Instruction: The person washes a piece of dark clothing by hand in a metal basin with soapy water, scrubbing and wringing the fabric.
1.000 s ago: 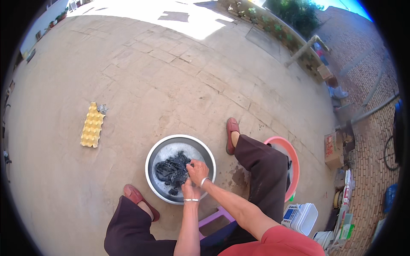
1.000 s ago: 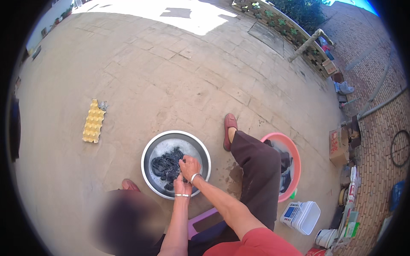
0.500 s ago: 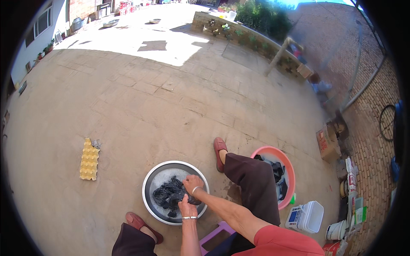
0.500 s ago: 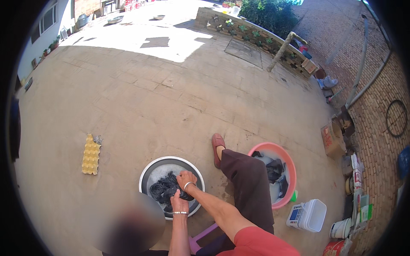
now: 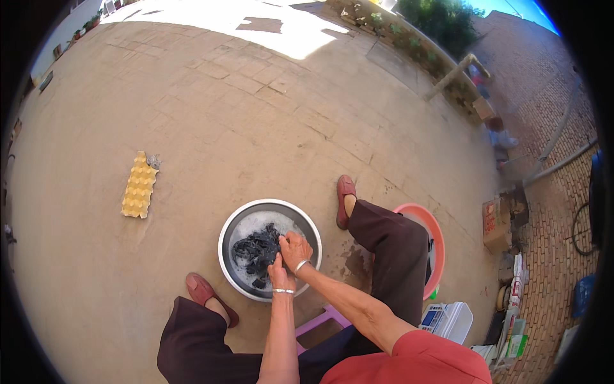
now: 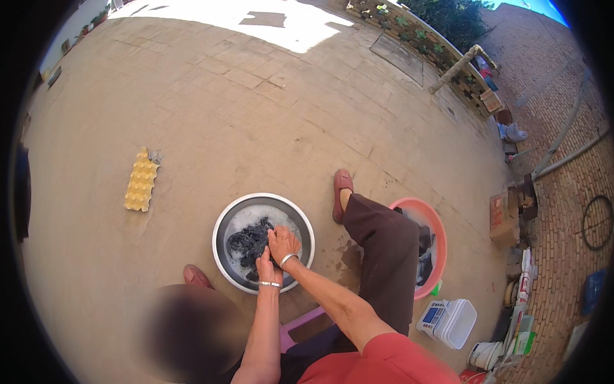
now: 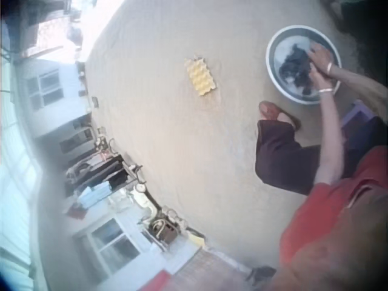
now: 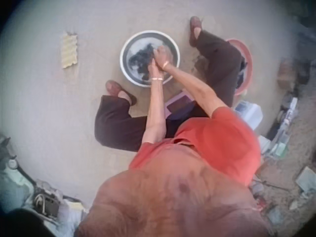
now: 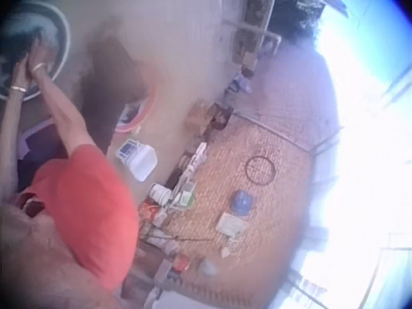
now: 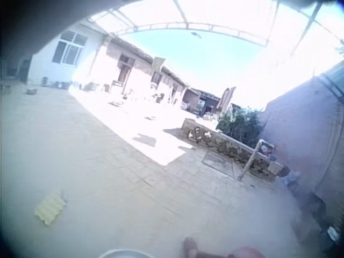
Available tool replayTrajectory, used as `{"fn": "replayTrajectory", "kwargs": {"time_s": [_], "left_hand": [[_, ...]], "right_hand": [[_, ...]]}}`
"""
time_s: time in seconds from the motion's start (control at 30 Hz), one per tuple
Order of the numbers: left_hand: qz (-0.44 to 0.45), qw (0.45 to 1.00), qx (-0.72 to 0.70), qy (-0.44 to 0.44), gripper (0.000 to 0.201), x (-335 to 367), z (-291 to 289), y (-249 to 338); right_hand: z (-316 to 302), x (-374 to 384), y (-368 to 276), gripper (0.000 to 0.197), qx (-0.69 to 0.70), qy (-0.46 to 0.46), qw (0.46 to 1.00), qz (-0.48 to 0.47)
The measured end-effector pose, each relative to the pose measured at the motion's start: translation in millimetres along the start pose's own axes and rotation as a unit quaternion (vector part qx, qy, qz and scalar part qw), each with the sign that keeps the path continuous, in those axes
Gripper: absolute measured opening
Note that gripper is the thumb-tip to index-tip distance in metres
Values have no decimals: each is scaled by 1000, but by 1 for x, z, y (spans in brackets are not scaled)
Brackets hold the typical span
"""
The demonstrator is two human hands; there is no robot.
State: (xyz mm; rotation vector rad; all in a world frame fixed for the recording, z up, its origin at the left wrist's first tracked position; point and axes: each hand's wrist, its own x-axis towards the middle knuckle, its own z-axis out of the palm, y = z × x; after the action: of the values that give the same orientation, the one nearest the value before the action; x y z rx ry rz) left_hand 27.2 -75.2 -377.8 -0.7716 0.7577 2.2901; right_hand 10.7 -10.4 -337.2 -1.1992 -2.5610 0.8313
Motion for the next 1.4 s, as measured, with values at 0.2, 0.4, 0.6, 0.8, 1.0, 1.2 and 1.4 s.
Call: {"fn": "replayTrajectory", "kwargs": {"time_s": [0.2,0.4,0.6,0.8,1.0,1.2,1.4], "left_hand": [[-33,994,107,1,27,20,-37,33],[-13,998,-34,59,18,11,2,-13],[-50,996,-60,44,25,27,-41,3],[-6,993,-79,83,13,26,-2,-19],[-98,982,-149,57,33,42,-47,1],[-41,990,-12,134,23,23,1,-18],[-58,996,-60,29,20,34,-39,18]], "right_hand": [[-3,-72,-21,23,160,-37,978,-131],[18,27,14,25,-45,-32,998,3],[1,-73,0,27,101,-32,977,-185],[34,58,28,30,-93,-70,993,28],[4,-70,-2,27,83,-86,978,-173],[37,51,39,34,-119,-68,990,31],[26,-51,6,26,97,-49,992,-69]]}}
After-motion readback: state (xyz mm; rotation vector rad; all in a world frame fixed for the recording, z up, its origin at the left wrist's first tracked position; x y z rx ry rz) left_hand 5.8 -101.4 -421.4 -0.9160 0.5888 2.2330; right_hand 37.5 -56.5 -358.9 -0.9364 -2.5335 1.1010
